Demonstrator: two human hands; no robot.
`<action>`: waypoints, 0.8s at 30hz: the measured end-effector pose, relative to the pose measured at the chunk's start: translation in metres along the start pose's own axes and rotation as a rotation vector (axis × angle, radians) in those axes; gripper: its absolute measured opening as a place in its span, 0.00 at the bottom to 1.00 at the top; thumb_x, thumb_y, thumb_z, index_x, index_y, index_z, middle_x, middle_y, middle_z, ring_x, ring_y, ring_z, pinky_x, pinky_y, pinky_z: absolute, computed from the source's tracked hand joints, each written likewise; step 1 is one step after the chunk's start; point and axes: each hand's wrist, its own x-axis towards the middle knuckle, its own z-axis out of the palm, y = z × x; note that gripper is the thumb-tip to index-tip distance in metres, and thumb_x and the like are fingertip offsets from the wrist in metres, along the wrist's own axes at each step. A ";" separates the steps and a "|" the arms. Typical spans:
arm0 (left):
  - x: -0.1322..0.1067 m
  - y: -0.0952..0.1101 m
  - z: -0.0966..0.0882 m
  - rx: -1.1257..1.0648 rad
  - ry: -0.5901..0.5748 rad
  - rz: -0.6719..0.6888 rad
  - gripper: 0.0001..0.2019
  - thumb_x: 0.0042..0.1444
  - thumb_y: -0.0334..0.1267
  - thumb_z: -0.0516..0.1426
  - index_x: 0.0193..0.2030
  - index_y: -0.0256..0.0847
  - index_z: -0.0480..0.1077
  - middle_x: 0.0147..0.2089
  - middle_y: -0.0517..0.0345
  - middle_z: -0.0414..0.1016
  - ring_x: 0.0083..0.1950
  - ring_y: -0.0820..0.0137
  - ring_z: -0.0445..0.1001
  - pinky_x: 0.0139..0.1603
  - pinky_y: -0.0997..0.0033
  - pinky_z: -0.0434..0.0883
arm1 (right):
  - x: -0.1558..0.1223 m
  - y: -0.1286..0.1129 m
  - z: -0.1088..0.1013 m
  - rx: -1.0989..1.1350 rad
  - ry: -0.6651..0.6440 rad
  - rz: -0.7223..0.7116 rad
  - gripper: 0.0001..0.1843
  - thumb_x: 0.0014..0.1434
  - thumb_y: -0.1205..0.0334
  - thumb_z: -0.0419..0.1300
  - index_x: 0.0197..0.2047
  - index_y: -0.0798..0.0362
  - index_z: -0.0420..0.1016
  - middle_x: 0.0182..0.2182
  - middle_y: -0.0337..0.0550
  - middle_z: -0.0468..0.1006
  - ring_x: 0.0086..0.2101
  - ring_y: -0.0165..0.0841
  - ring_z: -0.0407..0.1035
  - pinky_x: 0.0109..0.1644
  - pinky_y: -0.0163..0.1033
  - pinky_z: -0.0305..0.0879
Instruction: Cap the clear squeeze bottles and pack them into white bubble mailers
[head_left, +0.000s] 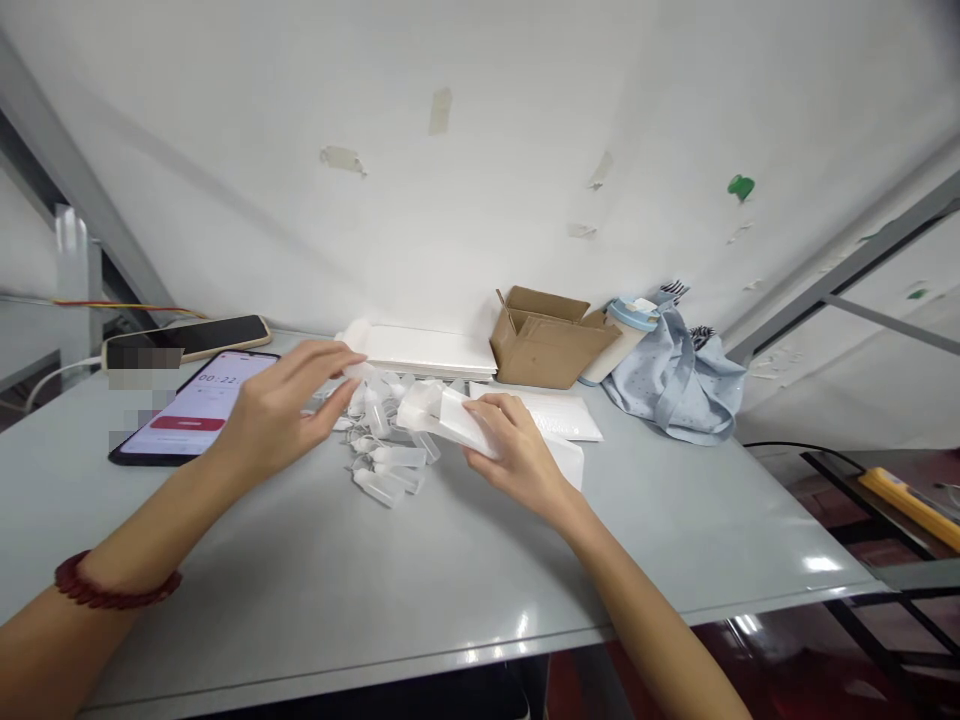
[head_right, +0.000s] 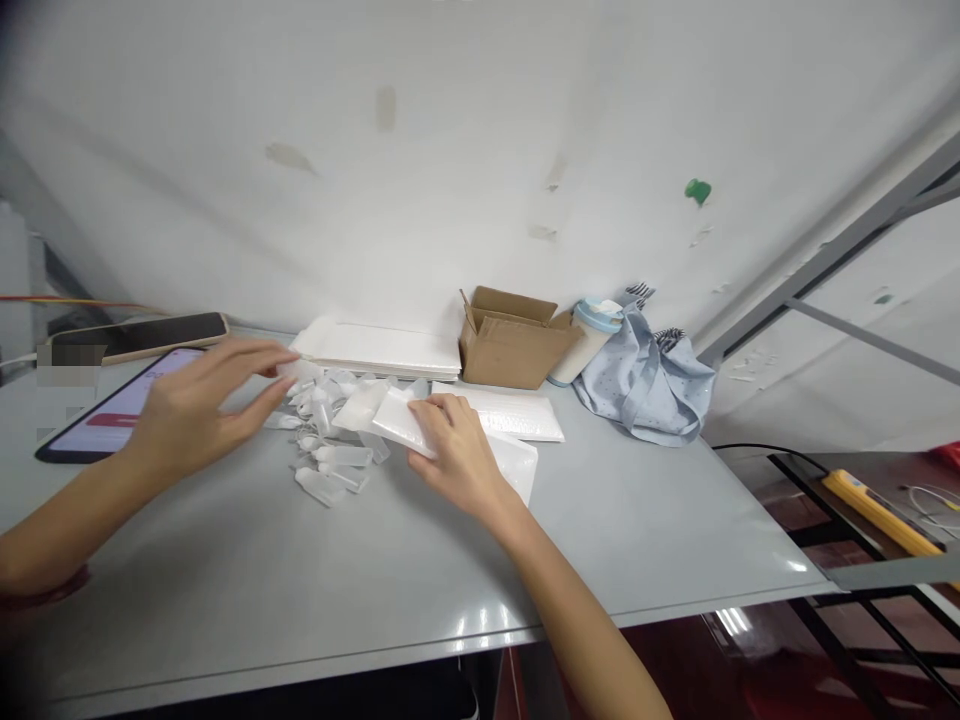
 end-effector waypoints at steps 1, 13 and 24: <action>-0.002 -0.002 0.002 0.031 -0.034 0.071 0.10 0.62 0.33 0.55 0.50 0.40 0.72 0.47 0.52 0.78 0.46 0.66 0.77 0.50 0.66 0.74 | 0.000 0.000 0.000 -0.001 -0.001 0.000 0.25 0.55 0.68 0.61 0.57 0.51 0.66 0.50 0.52 0.70 0.52 0.45 0.65 0.53 0.51 0.68; 0.010 0.018 -0.006 -0.389 0.237 -0.519 0.11 0.54 0.39 0.62 0.43 0.37 0.76 0.41 0.54 0.79 0.38 0.68 0.78 0.46 0.64 0.78 | 0.000 -0.001 -0.001 0.009 -0.016 0.013 0.26 0.56 0.67 0.60 0.58 0.48 0.65 0.51 0.51 0.69 0.52 0.45 0.65 0.54 0.53 0.67; 0.001 0.043 0.008 -0.676 -0.198 -0.823 0.12 0.47 0.48 0.64 0.35 0.43 0.75 0.40 0.55 0.80 0.41 0.62 0.79 0.43 0.64 0.77 | -0.002 -0.002 0.003 0.036 0.009 -0.019 0.28 0.55 0.68 0.60 0.60 0.47 0.65 0.50 0.50 0.69 0.49 0.44 0.66 0.51 0.53 0.69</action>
